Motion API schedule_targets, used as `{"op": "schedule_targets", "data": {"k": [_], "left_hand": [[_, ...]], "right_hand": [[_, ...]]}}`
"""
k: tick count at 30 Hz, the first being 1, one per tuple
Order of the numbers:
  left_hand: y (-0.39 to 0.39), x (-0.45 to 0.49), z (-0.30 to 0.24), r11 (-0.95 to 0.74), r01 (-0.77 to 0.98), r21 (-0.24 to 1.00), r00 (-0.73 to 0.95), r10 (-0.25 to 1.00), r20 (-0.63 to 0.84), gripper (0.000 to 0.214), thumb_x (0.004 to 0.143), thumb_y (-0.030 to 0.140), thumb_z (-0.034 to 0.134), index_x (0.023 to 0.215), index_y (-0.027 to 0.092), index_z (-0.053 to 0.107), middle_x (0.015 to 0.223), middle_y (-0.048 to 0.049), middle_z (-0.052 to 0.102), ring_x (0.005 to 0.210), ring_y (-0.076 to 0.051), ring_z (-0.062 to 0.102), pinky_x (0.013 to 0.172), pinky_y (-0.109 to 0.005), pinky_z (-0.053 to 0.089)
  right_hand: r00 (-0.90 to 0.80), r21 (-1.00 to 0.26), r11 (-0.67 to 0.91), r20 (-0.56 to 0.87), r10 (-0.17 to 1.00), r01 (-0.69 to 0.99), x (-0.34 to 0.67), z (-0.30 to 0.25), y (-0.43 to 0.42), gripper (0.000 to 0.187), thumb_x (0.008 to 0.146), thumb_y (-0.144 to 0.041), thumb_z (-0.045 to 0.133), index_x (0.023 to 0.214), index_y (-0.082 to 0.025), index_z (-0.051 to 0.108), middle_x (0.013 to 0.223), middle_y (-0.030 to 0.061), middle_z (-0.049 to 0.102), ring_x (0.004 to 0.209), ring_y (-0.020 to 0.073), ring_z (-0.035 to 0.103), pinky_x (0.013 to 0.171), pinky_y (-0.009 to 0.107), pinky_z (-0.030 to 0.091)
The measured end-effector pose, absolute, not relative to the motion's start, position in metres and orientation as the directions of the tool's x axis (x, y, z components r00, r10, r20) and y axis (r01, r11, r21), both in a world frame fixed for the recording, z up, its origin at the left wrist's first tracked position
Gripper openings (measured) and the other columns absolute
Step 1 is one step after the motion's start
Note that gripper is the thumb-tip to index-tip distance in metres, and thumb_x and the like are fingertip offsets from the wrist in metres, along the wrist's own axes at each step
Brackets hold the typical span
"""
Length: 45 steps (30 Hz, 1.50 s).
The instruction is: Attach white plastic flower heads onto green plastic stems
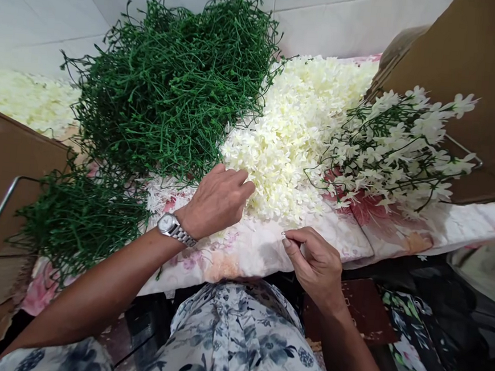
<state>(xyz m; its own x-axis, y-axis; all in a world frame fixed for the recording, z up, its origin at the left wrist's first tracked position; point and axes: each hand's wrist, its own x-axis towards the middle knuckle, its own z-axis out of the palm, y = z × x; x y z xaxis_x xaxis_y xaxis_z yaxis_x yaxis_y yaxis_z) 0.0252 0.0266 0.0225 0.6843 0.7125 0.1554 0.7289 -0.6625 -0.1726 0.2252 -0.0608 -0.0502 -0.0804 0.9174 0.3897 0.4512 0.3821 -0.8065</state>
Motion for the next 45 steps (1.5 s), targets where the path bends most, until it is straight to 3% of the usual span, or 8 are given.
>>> {"op": "schedule_targets", "data": {"k": [4,8,11,14,18,26,39,45], "left_hand": [[0.026,0.019,0.027,-0.615,0.788,0.017,0.604,0.779,0.169,0.017,0.08,0.009,0.043,0.073,0.014,0.057,0.075,-0.0045,0.056,0.065,-0.015,0.049,0.065,-0.032,0.032],[0.019,0.009,0.036,-0.503,0.724,0.471,0.434,0.864,0.255,0.011,0.078,0.013,0.05,0.075,0.014,0.06,0.072,-0.0021,0.057,0.066,-0.012,0.05,0.063,-0.027,0.037],[0.006,0.003,0.04,-0.349,0.497,0.794,0.281,0.931,0.233,0.002,0.073,0.015,0.061,0.071,0.014,0.062,0.068,-0.0002,0.057,0.062,-0.01,0.05,0.057,-0.023,0.038],[-0.015,0.001,0.036,-0.15,0.134,0.98,0.202,0.972,0.121,0.008,0.067,0.017,0.07,0.073,0.016,0.065,0.069,-0.0008,0.059,0.061,-0.009,0.051,0.053,-0.021,0.04],[-0.041,0.006,0.022,-0.027,-0.15,0.988,0.161,0.986,0.052,0.008,0.068,0.018,0.071,0.075,0.016,0.067,0.07,-0.0022,0.059,0.063,-0.01,0.053,0.053,-0.022,0.042],[-0.061,0.012,0.0,-0.08,-0.242,0.967,0.071,0.992,0.1,0.011,0.07,0.016,0.069,0.08,0.02,0.069,0.073,-0.0021,0.06,0.067,-0.01,0.055,0.058,-0.021,0.044],[-0.071,0.01,-0.008,-0.266,0.036,0.963,-0.022,0.964,0.267,0.017,0.075,0.011,0.064,0.085,0.022,0.07,0.075,-0.0015,0.062,0.069,-0.011,0.058,0.06,-0.023,0.046],[-0.075,0.013,-0.005,-0.447,0.359,0.819,0.027,0.882,0.47,0.023,0.073,0.003,0.062,0.087,0.02,0.067,0.075,-0.0006,0.064,0.072,-0.011,0.058,0.063,-0.023,0.047]], "right_hand": [[-0.096,-0.805,0.385,0.385,0.918,0.452,0.224,-0.05,-0.062,0.012,0.08,-0.011,0.056,0.089,-0.019,0.059,0.073,0.0003,0.059,0.067,0.0105,0.055,0.061,0.024,0.043],[-0.108,-0.8,0.41,0.406,0.907,0.438,0.222,-0.044,-0.06,0.016,0.08,-0.01,0.056,0.091,-0.019,0.06,0.076,0.0015,0.061,0.07,0.0114,0.056,0.062,0.025,0.044],[-0.134,-0.797,0.457,0.441,0.887,0.394,0.217,-0.032,-0.058,0.019,0.078,-0.007,0.057,0.093,-0.019,0.061,0.077,0.0018,0.061,0.071,0.011,0.056,0.063,0.025,0.045],[-0.157,-0.794,0.507,0.484,0.861,0.335,0.206,-0.013,-0.057,0.022,0.077,-0.005,0.058,0.094,-0.018,0.061,0.076,0.0016,0.06,0.071,0.0101,0.056,0.061,0.024,0.045],[-0.226,-0.75,0.6,0.556,0.8,0.277,0.189,0.01,-0.059,0.021,0.077,-0.006,0.058,0.095,-0.017,0.062,0.077,0.0021,0.06,0.071,0.0095,0.055,0.059,0.022,0.046],[-0.272,-0.692,0.627,0.564,0.779,0.359,0.168,0.009,-0.059,0.011,0.082,-0.012,0.052,0.089,-0.016,0.061,0.073,0.0028,0.059,0.068,0.0105,0.054,0.059,0.024,0.048],[-0.41,-0.545,0.683,0.549,0.729,0.487,0.169,0.003,-0.061,0.012,0.084,-0.014,0.048,0.085,-0.015,0.06,0.074,0.0048,0.058,0.071,0.0132,0.054,0.063,0.026,0.047],[-0.397,-0.575,0.665,0.534,0.747,0.477,0.167,-0.001,-0.061,0.014,0.085,-0.013,0.045,0.082,-0.015,0.059,0.072,0.0046,0.056,0.069,0.0134,0.054,0.061,0.026,0.046]]}}
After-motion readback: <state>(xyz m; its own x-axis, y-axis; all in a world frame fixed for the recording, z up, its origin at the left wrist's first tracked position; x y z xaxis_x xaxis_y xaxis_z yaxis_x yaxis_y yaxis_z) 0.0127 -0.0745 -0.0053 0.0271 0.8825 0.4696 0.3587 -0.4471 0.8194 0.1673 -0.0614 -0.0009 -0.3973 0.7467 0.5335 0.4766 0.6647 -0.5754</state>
